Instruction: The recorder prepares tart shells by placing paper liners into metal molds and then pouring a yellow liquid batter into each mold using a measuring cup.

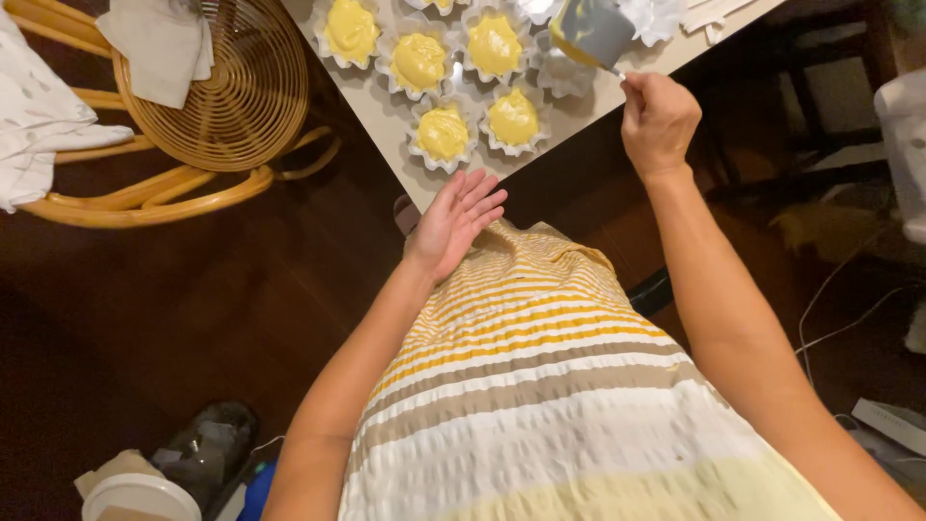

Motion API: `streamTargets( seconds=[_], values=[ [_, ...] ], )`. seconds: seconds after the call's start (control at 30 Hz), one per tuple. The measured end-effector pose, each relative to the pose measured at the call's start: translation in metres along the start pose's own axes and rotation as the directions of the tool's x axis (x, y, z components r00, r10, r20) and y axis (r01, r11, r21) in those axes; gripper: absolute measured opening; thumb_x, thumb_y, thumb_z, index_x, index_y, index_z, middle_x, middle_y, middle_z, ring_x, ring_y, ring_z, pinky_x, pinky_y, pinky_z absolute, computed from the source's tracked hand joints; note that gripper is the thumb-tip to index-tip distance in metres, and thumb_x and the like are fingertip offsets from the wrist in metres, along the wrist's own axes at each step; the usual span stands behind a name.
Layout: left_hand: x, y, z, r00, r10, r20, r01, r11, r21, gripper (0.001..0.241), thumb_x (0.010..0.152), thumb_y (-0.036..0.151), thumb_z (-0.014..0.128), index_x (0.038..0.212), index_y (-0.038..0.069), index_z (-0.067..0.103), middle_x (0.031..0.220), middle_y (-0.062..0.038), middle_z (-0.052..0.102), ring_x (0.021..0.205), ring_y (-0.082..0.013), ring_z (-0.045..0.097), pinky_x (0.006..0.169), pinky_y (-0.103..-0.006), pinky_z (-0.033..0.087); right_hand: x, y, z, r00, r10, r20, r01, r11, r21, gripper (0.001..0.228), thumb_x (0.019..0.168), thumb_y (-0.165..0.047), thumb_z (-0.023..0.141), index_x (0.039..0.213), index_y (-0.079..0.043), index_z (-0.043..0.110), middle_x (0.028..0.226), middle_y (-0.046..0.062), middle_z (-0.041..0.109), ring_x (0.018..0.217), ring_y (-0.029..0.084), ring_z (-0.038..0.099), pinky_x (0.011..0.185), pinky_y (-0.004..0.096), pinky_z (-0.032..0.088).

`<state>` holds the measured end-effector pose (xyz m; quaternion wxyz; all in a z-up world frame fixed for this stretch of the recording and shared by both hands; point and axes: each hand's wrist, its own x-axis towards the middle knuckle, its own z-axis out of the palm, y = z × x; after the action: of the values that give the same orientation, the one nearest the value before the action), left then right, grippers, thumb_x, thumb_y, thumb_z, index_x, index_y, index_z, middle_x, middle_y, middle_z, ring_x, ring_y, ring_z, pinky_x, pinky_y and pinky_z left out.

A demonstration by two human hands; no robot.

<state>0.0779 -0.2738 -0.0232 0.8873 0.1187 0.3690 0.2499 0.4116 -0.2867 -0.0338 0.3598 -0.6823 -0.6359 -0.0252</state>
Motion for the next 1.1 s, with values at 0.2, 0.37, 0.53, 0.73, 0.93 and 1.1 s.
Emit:
streamTargets(
  seconds=[0.2, 0.37, 0.53, 0.73, 0.93, 1.1],
  values=[
    [-0.003, -0.005, -0.005, 1.000, 0.028, 0.002, -0.028, 0.999, 0.047, 0.081, 0.102, 0.047, 0.052, 0.158, -0.006, 0.025, 0.162, -0.023, 0.037, 0.143, -0.0332, 0.046, 0.118, -0.0442, 0.040, -0.011, -0.003, 0.008, 0.999, -0.034, -0.014, 0.033, 0.999, -0.035, 0.014, 0.092, 0.002, 0.081, 0.097, -0.004, 0.070, 0.087, 0.012, 0.066, 0.077, 0.033, 0.064, 0.069, 0.043, 0.049],
    [-0.003, -0.006, -0.006, 0.997, 0.059, 0.049, -0.063, 0.994, 0.092, 0.079, 0.103, 0.047, 0.049, 0.159, -0.003, 0.023, 0.163, -0.022, 0.034, 0.144, -0.0329, 0.046, 0.118, -0.0443, 0.039, -0.013, -0.005, 0.010, 0.998, -0.037, -0.043, 0.036, 0.999, -0.016, 0.014, 0.091, 0.004, 0.080, 0.095, -0.004, 0.069, 0.084, 0.013, 0.065, 0.075, 0.034, 0.062, 0.068, 0.043, 0.048],
    [-0.003, 0.001, -0.011, 0.992, 0.076, 0.097, -0.089, 0.987, 0.136, 0.072, 0.107, 0.042, 0.045, 0.160, -0.002, 0.025, 0.164, -0.023, 0.033, 0.145, -0.0324, 0.045, 0.119, -0.0443, 0.039, -0.018, -0.005, 0.018, 0.997, 0.031, -0.075, -0.033, 0.999, -0.031, 0.019, 0.095, 0.004, 0.080, 0.089, -0.003, 0.063, 0.080, 0.012, 0.063, 0.073, 0.033, 0.061, 0.067, 0.043, 0.047],
    [-0.002, 0.023, -0.017, 0.993, 0.053, 0.104, -0.070, 0.985, 0.160, 0.071, 0.106, 0.040, 0.047, 0.160, 0.000, 0.026, 0.164, -0.021, 0.034, 0.144, -0.0322, 0.046, 0.116, -0.0442, 0.040, -0.034, -0.011, 0.029, 0.983, 0.165, -0.083, -0.163, 0.986, 0.028, 0.010, 0.094, 0.006, 0.074, 0.094, -0.002, 0.068, 0.084, 0.012, 0.069, 0.073, 0.031, 0.065, 0.068, 0.041, 0.050],
    [0.002, 0.055, -0.028, 0.990, 0.014, 0.139, -0.041, 0.981, 0.190, 0.071, 0.106, 0.040, 0.048, 0.160, 0.000, 0.026, 0.163, -0.020, 0.036, 0.143, -0.0306, 0.047, 0.117, -0.0429, 0.040, -0.038, -0.030, 0.036, 0.963, 0.223, -0.150, -0.218, 0.975, 0.053, 0.008, 0.095, 0.005, 0.072, 0.095, -0.002, 0.067, 0.091, 0.011, 0.074, 0.080, 0.030, 0.070, 0.072, 0.039, 0.053],
    [0.006, 0.077, -0.038, 0.987, -0.011, 0.158, -0.025, 0.975, 0.221, 0.070, 0.106, 0.039, 0.048, 0.160, -0.001, 0.026, 0.162, -0.021, 0.037, 0.143, -0.0307, 0.048, 0.116, -0.0427, 0.041, -0.041, -0.038, 0.044, 0.942, 0.288, -0.174, -0.290, 0.957, 0.015, 0.008, 0.095, 0.005, 0.071, 0.095, -0.002, 0.069, 0.088, 0.011, 0.074, 0.078, 0.030, 0.070, 0.072, 0.039, 0.053]
  ],
)
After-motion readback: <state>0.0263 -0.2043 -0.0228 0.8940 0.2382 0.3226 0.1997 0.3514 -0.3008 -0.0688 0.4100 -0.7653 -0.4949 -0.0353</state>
